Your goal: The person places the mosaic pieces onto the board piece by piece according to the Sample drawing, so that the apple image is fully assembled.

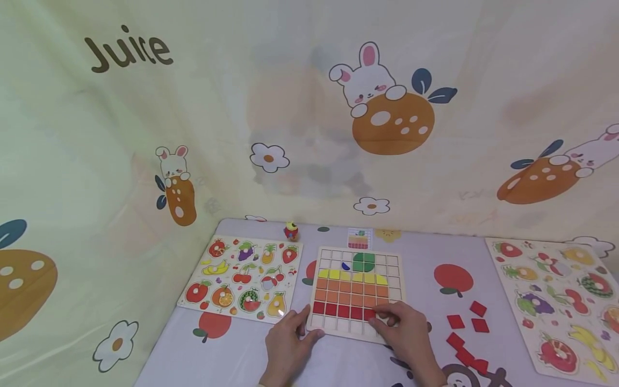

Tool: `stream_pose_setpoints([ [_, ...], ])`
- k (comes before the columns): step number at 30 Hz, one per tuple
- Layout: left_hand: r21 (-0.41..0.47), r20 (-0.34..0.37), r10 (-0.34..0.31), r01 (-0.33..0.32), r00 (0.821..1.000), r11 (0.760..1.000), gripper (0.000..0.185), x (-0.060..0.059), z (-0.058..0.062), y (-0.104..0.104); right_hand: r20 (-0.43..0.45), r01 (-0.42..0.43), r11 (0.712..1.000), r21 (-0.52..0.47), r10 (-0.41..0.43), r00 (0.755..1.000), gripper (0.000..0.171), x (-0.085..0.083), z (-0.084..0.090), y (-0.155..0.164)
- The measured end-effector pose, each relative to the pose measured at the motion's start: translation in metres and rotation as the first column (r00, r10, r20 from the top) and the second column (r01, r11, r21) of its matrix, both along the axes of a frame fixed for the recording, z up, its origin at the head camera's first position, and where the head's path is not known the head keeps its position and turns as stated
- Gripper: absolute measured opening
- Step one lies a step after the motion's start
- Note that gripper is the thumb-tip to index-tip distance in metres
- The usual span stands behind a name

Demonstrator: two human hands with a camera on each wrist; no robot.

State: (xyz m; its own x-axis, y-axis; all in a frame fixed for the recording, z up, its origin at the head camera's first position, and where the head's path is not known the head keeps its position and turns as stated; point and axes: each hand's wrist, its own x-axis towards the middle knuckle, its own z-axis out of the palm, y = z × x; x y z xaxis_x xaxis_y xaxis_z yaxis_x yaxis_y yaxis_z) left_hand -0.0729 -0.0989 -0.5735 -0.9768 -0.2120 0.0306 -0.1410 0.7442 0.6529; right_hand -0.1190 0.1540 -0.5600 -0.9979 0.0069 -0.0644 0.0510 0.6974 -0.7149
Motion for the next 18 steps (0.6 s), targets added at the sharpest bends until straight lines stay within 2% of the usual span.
stream_pose_setpoints([
  [5,-0.001,0.001,-0.004,0.004,1.0,1.0,0.066,0.001,0.0,0.0,0.025,-0.004,1.0,-0.022,0.004,1.0,0.05,0.003,0.0,0.006],
  [8,-0.001,0.001,-0.012,0.012,1.0,1.0,0.066,0.002,-0.001,-0.001,0.024,0.024,1.0,-0.018,-0.023,0.999,0.055,0.007,0.004,0.018],
  [13,0.007,0.009,-0.01,0.01,1.0,1.0,0.066,0.0,-0.001,-0.001,0.037,0.087,0.992,0.086,-0.09,0.995,0.056,0.001,0.018,0.058],
  [18,-0.005,0.02,0.007,-0.007,1.0,1.0,0.066,-0.001,-0.001,0.0,0.073,0.092,0.977,0.193,-0.108,0.991,0.057,-0.008,0.024,0.111],
])
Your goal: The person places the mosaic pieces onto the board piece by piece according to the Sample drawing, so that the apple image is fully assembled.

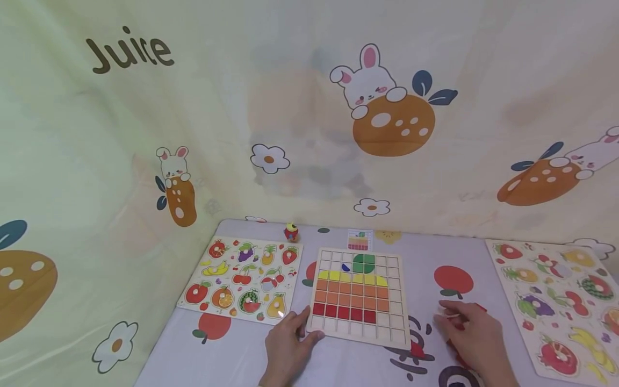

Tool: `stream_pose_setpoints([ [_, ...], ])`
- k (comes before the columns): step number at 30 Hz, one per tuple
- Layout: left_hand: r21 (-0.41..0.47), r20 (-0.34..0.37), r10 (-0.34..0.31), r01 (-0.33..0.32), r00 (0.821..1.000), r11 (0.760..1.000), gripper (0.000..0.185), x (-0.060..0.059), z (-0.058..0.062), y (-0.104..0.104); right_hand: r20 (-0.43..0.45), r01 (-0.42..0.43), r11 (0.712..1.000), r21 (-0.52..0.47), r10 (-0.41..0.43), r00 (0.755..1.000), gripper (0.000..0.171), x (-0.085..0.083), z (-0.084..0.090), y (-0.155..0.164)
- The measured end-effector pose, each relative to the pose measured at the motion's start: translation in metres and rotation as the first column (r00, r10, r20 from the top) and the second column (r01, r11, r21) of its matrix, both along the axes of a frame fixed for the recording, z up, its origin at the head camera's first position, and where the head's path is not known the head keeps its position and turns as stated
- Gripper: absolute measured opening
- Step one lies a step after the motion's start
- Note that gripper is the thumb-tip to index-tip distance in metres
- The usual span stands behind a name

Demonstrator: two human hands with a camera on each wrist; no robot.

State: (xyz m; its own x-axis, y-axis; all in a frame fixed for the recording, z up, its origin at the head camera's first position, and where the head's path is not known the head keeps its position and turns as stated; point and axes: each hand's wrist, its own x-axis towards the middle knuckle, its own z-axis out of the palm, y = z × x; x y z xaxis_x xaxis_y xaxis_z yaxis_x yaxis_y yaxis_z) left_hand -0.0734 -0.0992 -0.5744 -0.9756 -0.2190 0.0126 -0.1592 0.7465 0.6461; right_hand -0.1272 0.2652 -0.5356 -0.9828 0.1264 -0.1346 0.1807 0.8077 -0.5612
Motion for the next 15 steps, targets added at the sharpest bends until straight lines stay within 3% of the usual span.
stream_pose_setpoints([
  [4,-0.009,-0.005,0.009,-0.009,1.0,1.0,0.067,0.001,-0.001,-0.001,0.084,-0.038,0.999,0.02,0.036,0.996,0.062,-0.005,-0.002,0.03],
  [8,-0.009,-0.019,0.008,-0.008,1.0,1.0,0.066,0.001,-0.002,-0.001,0.167,-0.061,0.998,0.007,0.059,0.984,0.063,-0.007,-0.007,0.039],
  [15,0.01,-0.027,-0.007,0.007,1.0,1.0,0.066,0.0,0.001,-0.001,0.173,-0.074,0.996,0.055,0.064,0.983,0.06,-0.007,-0.013,0.041],
])
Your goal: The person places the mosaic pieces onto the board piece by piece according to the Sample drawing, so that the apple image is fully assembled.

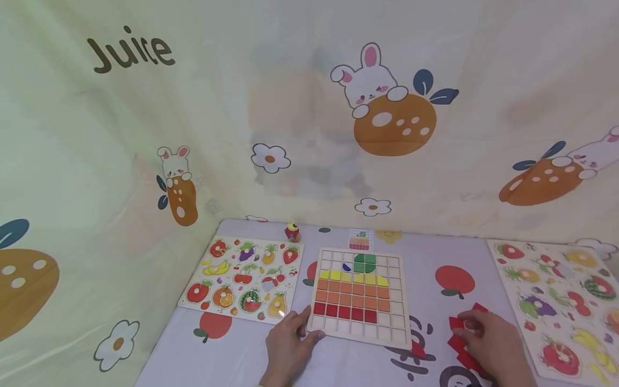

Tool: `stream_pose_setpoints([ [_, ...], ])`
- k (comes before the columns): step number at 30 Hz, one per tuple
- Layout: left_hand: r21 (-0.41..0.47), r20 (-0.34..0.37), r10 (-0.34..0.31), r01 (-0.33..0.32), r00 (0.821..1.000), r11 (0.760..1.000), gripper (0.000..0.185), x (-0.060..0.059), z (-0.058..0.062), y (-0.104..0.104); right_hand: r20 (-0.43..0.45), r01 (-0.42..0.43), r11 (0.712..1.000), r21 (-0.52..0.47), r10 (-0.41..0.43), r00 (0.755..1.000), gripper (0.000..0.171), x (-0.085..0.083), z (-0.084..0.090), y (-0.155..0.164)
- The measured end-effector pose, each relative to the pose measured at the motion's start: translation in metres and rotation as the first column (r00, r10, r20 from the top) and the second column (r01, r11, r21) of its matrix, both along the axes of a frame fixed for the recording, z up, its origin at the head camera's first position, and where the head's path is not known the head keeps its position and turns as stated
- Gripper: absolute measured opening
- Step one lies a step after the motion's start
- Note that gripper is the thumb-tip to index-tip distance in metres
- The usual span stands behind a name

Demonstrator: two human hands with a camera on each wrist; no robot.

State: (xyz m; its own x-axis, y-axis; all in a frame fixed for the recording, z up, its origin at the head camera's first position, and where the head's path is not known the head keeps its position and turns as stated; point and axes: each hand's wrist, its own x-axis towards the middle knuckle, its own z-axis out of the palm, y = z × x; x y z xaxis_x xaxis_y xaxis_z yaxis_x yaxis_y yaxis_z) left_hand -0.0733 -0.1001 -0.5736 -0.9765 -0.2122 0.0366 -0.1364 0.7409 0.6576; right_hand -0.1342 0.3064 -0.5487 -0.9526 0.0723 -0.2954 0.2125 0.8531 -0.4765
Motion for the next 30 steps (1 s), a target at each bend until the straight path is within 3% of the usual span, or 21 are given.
stream_pose_setpoints([
  [6,-0.012,-0.013,-0.002,0.002,1.0,1.0,0.065,0.001,0.001,0.0,-0.029,0.023,1.0,-0.005,-0.024,0.999,0.053,0.001,-0.003,0.001],
  [11,-0.015,-0.007,-0.004,0.004,1.0,1.0,0.065,-0.001,0.002,0.0,-0.136,0.062,0.998,-0.028,-0.066,0.989,0.041,0.008,-0.007,-0.002],
  [19,-0.009,-0.012,-0.018,0.018,1.0,1.0,0.065,0.0,0.002,-0.001,-0.342,0.089,0.991,-0.098,-0.118,0.932,0.046,0.011,-0.004,-0.02],
  [26,-0.01,-0.016,-0.017,0.017,1.0,1.0,0.065,0.0,0.0,-0.001,-0.31,0.14,0.968,-0.207,-0.201,0.929,0.048,0.011,-0.006,-0.045],
  [30,-0.014,-0.012,-0.014,0.014,1.0,1.0,0.065,0.0,-0.001,-0.001,-0.324,0.151,0.964,-0.221,-0.218,0.92,0.04,0.013,-0.01,-0.064],
])
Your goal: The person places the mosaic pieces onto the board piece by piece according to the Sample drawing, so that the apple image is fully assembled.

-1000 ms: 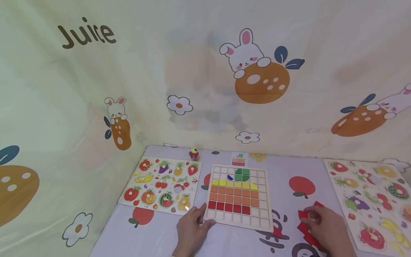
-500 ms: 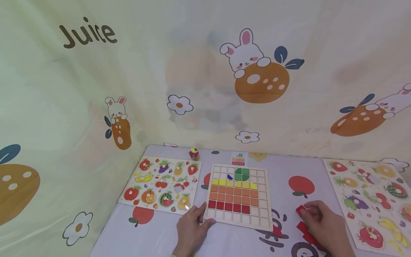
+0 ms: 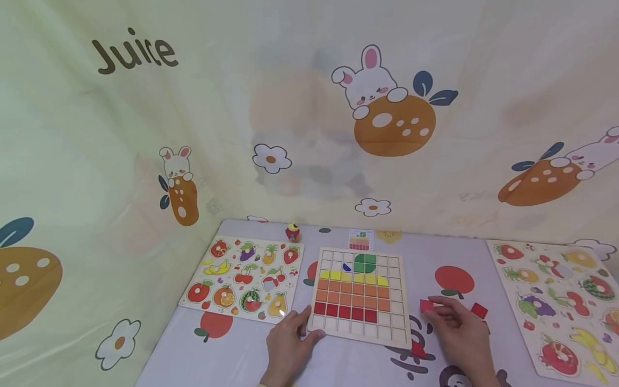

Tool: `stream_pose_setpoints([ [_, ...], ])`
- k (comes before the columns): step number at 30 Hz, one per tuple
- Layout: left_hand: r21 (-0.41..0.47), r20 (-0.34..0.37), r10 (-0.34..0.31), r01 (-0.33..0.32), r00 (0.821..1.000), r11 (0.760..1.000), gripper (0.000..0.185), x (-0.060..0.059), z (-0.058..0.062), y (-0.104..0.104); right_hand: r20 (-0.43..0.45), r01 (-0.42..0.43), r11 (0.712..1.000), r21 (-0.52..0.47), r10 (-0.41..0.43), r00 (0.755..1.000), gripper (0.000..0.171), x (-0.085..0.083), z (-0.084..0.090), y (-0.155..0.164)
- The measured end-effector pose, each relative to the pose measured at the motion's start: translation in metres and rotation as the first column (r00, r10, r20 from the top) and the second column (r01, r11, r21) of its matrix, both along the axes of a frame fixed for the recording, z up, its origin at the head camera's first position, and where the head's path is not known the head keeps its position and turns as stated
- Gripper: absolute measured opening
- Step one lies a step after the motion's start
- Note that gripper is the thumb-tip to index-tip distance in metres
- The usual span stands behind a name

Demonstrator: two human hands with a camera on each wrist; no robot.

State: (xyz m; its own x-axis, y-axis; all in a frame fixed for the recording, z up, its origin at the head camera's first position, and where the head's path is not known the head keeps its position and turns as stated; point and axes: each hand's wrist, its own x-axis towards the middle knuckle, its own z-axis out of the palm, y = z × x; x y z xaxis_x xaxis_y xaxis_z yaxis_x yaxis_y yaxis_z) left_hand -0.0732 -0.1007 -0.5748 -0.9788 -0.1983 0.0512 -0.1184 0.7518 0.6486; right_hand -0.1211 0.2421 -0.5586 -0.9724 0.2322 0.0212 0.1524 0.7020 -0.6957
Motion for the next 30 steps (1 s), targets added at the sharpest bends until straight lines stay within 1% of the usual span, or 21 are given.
stream_pose_setpoints([
  [4,-0.008,0.0,0.003,-0.003,1.0,1.0,0.066,0.0,0.0,0.0,0.032,0.026,0.999,-0.035,-0.025,0.999,0.039,-0.001,-0.003,-0.018],
  [7,-0.007,0.003,0.004,-0.004,1.0,1.0,0.066,0.0,0.0,0.0,0.061,0.018,0.997,-0.073,-0.013,0.998,0.041,-0.001,-0.005,-0.029],
  [9,-0.003,0.001,0.004,-0.004,1.0,1.0,0.066,0.0,0.0,0.0,0.064,-0.014,0.996,-0.088,0.019,0.998,0.041,0.0,-0.007,-0.034],
  [13,-0.003,-0.017,0.001,-0.001,1.0,1.0,0.066,0.001,-0.001,0.0,0.046,-0.133,0.988,-0.085,0.137,0.989,0.046,0.003,-0.008,-0.038],
  [16,-0.002,-0.012,0.0,0.0,1.0,1.0,0.066,0.001,-0.001,0.0,-0.009,-0.204,0.977,-0.06,0.204,0.979,0.048,0.006,-0.011,-0.041],
  [20,-0.001,0.004,0.004,-0.004,1.0,1.0,0.066,0.001,0.0,0.0,-0.064,-0.249,0.968,-0.028,0.247,0.967,0.043,0.006,-0.015,-0.045],
  [24,0.001,0.005,0.006,-0.006,1.0,1.0,0.066,0.0,0.0,0.0,-0.06,-0.271,0.963,0.012,0.271,0.961,0.039,0.005,-0.014,-0.049],
  [30,-0.001,0.003,0.008,-0.008,1.0,1.0,0.066,0.0,0.0,0.0,-0.05,-0.283,0.958,0.051,0.286,0.957,0.039,0.003,-0.011,-0.053],
])
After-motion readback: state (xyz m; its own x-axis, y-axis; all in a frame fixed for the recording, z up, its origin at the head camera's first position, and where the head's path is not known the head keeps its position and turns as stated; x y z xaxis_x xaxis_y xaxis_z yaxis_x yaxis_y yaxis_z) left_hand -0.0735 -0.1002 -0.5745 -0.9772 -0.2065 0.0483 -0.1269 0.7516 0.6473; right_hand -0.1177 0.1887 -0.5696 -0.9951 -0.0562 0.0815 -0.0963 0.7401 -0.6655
